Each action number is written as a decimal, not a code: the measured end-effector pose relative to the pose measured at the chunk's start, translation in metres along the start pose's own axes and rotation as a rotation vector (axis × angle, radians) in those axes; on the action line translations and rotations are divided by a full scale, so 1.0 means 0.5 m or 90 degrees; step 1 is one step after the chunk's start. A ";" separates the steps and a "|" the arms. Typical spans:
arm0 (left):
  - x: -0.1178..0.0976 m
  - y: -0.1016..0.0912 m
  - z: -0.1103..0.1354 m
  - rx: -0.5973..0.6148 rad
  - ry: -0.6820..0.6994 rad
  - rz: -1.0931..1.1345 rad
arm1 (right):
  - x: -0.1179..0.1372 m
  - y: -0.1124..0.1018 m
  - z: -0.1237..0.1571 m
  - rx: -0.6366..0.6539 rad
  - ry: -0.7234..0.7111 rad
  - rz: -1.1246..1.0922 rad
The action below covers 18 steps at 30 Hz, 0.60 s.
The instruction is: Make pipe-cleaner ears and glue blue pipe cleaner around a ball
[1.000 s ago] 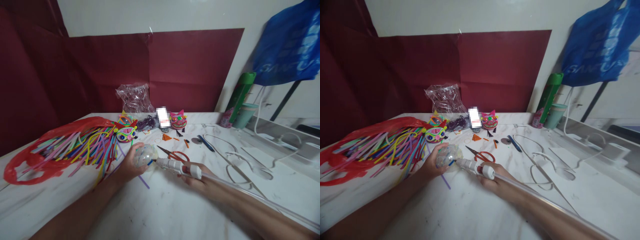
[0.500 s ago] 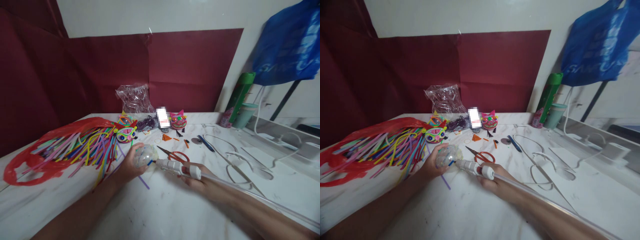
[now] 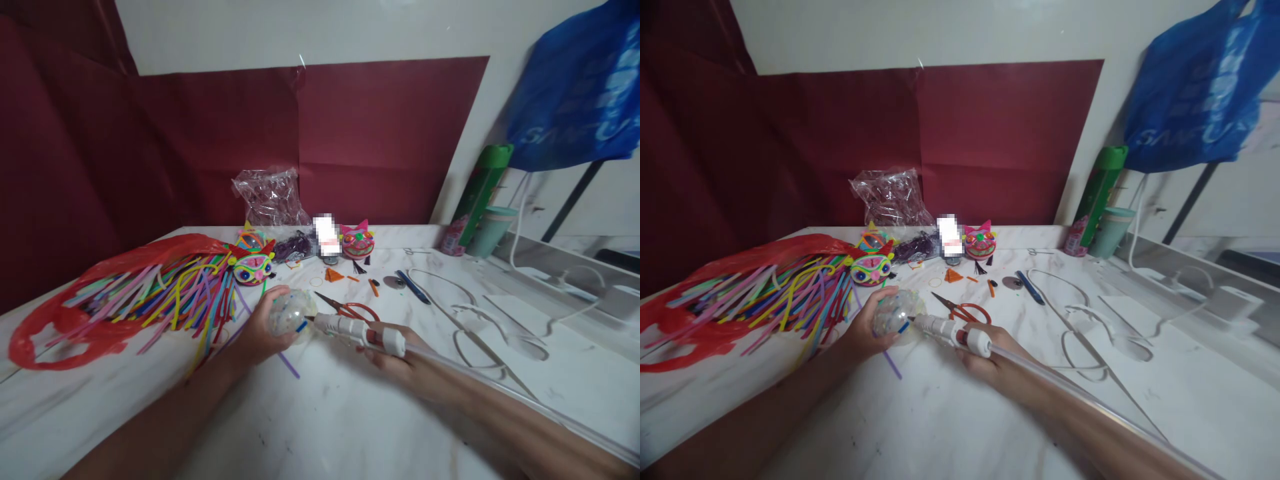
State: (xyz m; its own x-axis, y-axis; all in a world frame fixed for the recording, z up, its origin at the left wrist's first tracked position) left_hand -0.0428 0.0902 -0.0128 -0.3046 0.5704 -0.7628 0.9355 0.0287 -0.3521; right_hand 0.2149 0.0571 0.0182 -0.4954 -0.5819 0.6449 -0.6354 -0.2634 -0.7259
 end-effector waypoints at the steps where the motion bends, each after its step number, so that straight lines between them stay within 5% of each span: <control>1: 0.000 0.000 0.000 -0.003 -0.011 0.003 | 0.002 0.001 0.000 0.003 -0.015 0.003; 18: -0.002 0.002 -0.001 -0.002 -0.060 0.019 | -0.005 0.007 0.002 -0.010 0.001 -0.015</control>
State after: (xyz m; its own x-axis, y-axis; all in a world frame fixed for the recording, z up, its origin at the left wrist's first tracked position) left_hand -0.0412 0.0899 -0.0121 -0.2916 0.4917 -0.8205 0.9450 0.0150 -0.3268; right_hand 0.2143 0.0570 0.0140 -0.4815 -0.5740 0.6623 -0.6558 -0.2653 -0.7067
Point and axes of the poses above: each hand's wrist, its own z-axis away from the middle knuckle, its own y-axis out of the palm, x = y × z, the point moved 4 cm from there along -z, towards the middle knuckle, and after that the axes turned 9 degrees about z, right-handed, at the moved point
